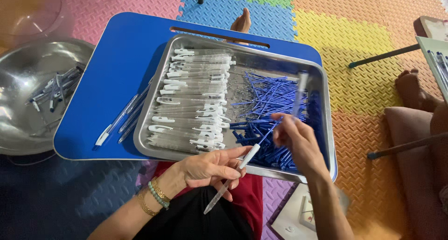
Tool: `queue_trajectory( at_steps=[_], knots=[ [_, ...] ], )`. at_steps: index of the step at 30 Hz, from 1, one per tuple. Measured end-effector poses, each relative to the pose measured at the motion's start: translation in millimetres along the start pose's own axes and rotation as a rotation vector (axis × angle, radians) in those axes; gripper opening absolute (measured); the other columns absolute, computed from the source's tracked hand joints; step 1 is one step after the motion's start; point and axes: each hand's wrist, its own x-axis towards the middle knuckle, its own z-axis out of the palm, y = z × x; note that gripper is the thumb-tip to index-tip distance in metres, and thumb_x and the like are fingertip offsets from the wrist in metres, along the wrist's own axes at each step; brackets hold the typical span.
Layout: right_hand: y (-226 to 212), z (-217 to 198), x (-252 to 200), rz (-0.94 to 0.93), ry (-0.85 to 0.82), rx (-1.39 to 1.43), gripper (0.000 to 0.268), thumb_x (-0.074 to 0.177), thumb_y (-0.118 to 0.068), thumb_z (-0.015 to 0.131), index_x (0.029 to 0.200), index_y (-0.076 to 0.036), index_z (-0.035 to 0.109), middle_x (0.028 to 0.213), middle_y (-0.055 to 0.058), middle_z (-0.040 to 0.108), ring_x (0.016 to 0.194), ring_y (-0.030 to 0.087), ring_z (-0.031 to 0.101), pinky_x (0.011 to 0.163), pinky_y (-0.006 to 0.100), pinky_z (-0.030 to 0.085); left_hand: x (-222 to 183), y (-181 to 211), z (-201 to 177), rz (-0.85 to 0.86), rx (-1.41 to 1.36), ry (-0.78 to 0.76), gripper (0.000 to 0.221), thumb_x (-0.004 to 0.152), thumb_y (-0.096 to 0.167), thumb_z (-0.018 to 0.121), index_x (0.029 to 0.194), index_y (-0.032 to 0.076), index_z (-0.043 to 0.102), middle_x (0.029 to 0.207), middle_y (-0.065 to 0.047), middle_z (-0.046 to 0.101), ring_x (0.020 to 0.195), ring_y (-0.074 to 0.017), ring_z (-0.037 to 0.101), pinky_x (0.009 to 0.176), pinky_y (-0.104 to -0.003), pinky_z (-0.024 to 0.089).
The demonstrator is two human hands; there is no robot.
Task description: The person assembles multiple pens by inserting blue ink refills into white pen barrels and attaching the pen caps, then placing the finished pens into a metal bowl.
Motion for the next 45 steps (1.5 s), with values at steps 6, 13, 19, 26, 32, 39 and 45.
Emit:
queue_trajectory(
  at_steps=[6,13,19,26,32,39,45],
  knots=[
    [32.8,-41.2,49.9,-0.092,0.045,0.317,0.018,0.12,-0.026,0.057,0.109,-0.012,0.063,0.071,0.005,0.07,0.059,0.018,0.067,0.057,0.03,0.051,-12.7,9.7,4.6,0.007,-0.02,-0.006,0.1,0.102,0.003,0.074,0.184,0.021,0.021,0.109,-0.004,0.061,0.086,-0.0139,0.071,0.078,-0.044,0.074],
    [37.0,-76.2,76.2,-0.143,0.237,0.341,0.019,0.124,-0.023,0.049,0.113,-0.012,0.059,0.08,0.005,0.065,0.066,0.019,0.066,0.061,0.032,0.057,-19.9,17.2,5.6,0.016,-0.021,0.035,0.094,0.101,0.005,0.075,0.181,0.022,0.029,0.104,0.0,0.062,0.085,-0.0114,0.07,0.081,-0.04,0.073],
    [61.4,-92.7,102.1,-0.189,0.328,0.321,0.019,0.124,-0.03,0.055,0.118,-0.014,0.062,0.085,0.014,0.073,0.07,0.024,0.078,0.064,0.035,0.07,-8.6,-2.2,-14.4,0.096,-0.041,0.063,0.085,0.107,0.004,0.065,0.181,0.025,0.029,0.117,-0.008,0.064,0.088,-0.0169,0.074,0.075,-0.05,0.075],
    [69.6,-91.5,92.9,-0.215,0.288,0.281,0.022,0.123,-0.033,0.057,0.118,-0.012,0.062,0.083,0.016,0.071,0.066,0.025,0.077,0.06,0.033,0.068,4.8,19.0,-9.4,0.184,0.122,0.181,0.076,0.106,0.008,0.063,0.176,0.015,0.034,0.11,-0.005,0.062,0.085,-0.0133,0.071,0.072,-0.039,0.076],
    [41.0,-47.2,70.4,-0.238,0.269,0.168,0.022,0.123,-0.029,0.054,0.117,-0.009,0.062,0.078,0.016,0.07,0.06,0.025,0.074,0.054,0.031,0.063,77.1,45.7,-36.8,0.299,0.839,0.554,0.059,0.095,0.031,0.08,0.149,0.017,0.062,0.106,-0.001,0.074,0.084,-0.0148,0.073,0.073,-0.032,0.066],
    [49.4,-60.0,87.2,-0.233,0.323,0.192,0.019,0.119,-0.028,0.062,0.114,-0.01,0.063,0.078,0.015,0.07,0.061,0.023,0.074,0.055,0.033,0.065,116.6,69.7,-51.1,0.401,1.263,0.755,0.029,0.083,0.034,0.09,0.111,0.027,0.082,0.092,0.006,0.087,0.091,-0.02,0.084,0.085,-0.037,0.066],
    [71.2,-116.2,112.0,-0.232,0.43,0.161,0.024,0.123,-0.033,0.054,0.125,-0.011,0.062,0.091,0.015,0.076,0.07,0.022,0.08,0.062,0.033,0.07,126.4,81.5,-82.2,0.487,1.486,0.753,0.035,0.093,0.031,0.083,0.123,0.016,0.077,0.11,-0.014,0.084,0.102,-0.0366,0.082,0.09,-0.049,0.064]
  ],
)
